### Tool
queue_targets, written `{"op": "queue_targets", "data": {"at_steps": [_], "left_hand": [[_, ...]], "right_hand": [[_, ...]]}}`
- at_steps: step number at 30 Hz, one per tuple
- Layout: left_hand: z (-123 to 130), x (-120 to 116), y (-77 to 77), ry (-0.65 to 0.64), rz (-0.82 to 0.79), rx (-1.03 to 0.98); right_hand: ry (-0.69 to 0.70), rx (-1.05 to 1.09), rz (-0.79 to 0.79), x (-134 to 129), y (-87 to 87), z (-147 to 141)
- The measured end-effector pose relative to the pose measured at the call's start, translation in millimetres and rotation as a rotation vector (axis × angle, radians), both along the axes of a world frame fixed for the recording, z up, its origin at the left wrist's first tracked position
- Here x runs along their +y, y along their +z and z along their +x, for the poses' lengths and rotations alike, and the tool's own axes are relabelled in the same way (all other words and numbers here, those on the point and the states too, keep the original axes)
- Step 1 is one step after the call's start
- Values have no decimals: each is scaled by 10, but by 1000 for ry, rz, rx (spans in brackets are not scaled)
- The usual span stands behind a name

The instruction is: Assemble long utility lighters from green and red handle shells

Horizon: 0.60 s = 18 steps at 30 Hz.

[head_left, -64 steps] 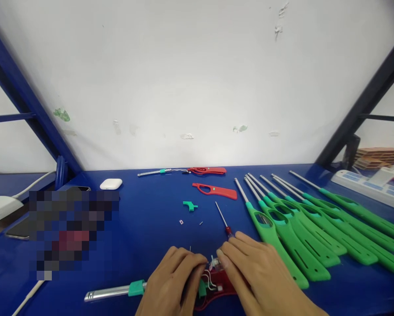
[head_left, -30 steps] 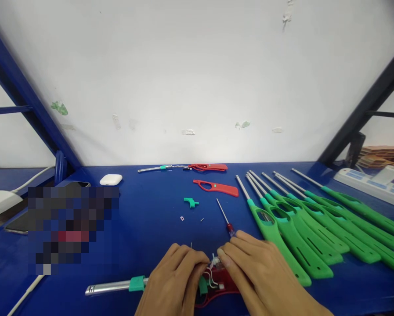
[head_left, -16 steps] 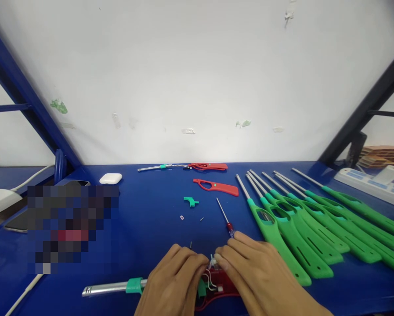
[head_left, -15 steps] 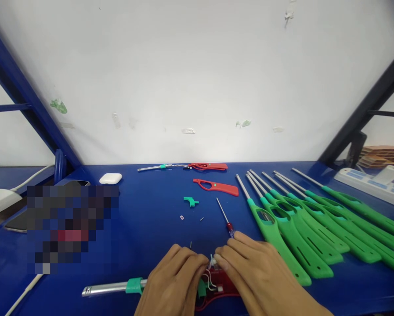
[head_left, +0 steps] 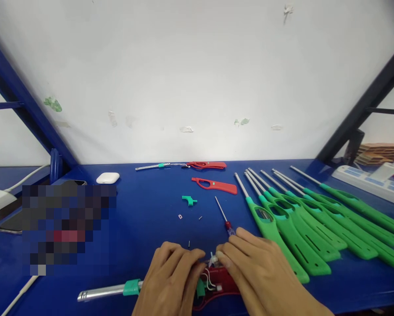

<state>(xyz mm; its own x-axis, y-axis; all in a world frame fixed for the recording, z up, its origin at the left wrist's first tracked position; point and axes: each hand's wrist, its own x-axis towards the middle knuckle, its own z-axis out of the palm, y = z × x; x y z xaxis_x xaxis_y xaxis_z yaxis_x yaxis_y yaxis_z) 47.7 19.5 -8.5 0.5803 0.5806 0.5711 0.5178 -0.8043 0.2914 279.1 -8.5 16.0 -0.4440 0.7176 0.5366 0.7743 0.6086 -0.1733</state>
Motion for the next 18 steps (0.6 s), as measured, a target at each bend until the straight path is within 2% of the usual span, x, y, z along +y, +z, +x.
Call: {"op": "queue_targets", "data": {"at_steps": [7,12,18], "left_hand": [[52,-26,58,-9,-44,-65],[63,-42,62,-22,45,-11],[78,-41,70,-5,59,-32]], "right_hand": [[11,-48,-17,-12,-30,8],[20,-57,0,-8,-46,-5],[37,-77,57,15,-41,-18]]}}
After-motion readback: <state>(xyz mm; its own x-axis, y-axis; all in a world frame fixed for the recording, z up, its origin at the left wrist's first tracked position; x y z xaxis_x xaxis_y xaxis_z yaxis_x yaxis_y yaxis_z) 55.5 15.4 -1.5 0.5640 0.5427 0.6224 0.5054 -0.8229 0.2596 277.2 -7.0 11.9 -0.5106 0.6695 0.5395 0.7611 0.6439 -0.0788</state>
